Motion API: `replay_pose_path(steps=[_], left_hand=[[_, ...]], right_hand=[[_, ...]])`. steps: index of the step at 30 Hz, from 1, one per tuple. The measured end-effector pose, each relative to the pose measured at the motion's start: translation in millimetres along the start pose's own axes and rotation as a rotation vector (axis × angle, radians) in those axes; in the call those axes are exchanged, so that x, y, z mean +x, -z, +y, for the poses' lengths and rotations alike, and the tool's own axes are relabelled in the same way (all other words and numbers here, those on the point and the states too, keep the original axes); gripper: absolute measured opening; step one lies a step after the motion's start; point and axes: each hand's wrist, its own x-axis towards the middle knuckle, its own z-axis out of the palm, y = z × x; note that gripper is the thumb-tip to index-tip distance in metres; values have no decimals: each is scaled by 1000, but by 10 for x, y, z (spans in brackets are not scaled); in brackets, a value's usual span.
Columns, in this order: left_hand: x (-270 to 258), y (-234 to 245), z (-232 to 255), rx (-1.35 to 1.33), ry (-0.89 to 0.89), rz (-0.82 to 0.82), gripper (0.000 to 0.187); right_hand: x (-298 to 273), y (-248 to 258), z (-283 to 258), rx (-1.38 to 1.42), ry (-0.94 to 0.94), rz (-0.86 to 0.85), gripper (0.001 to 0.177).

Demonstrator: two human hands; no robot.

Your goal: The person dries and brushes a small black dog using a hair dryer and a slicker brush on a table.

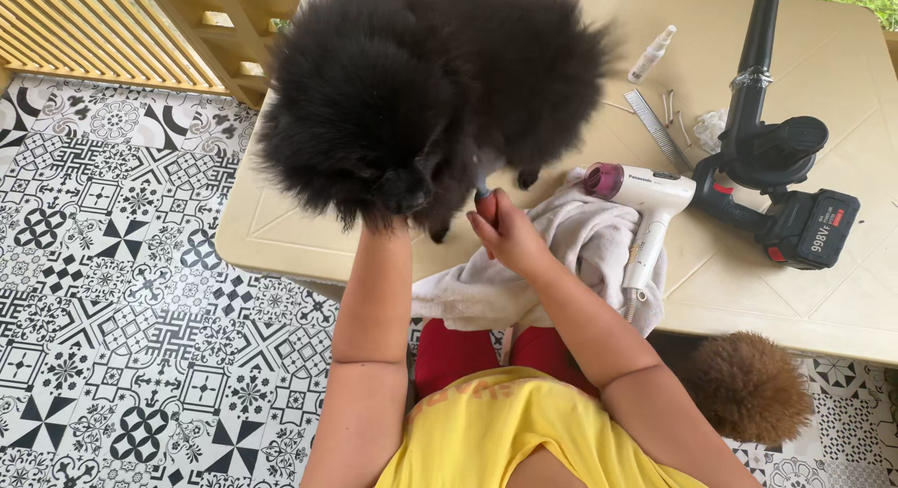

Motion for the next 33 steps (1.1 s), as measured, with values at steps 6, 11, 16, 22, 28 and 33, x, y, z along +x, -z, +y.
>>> replay_pose_path(steps=[6,11,16,22,28,33], left_hand=[[236,161,5,7,12,-9,54],[-20,-55,66,-8,15,-23,54],[-566,94,193,35,10,-25,53],[-925,692,276,108,54,-18,53],[-406,955,259,126,19,31,53],[-244,876,336,121,-13,19,52]], right_hand=[[-349,215,-179,-71,-59,27,22],[-62,210,-332,-47,307,196,29],[69,32,16,-590,309,367,41],[-281,351,290,-461,-33,320,35],[-500,371,365,-25,514,272,30],[-535,196,440,567,503,137,36]])
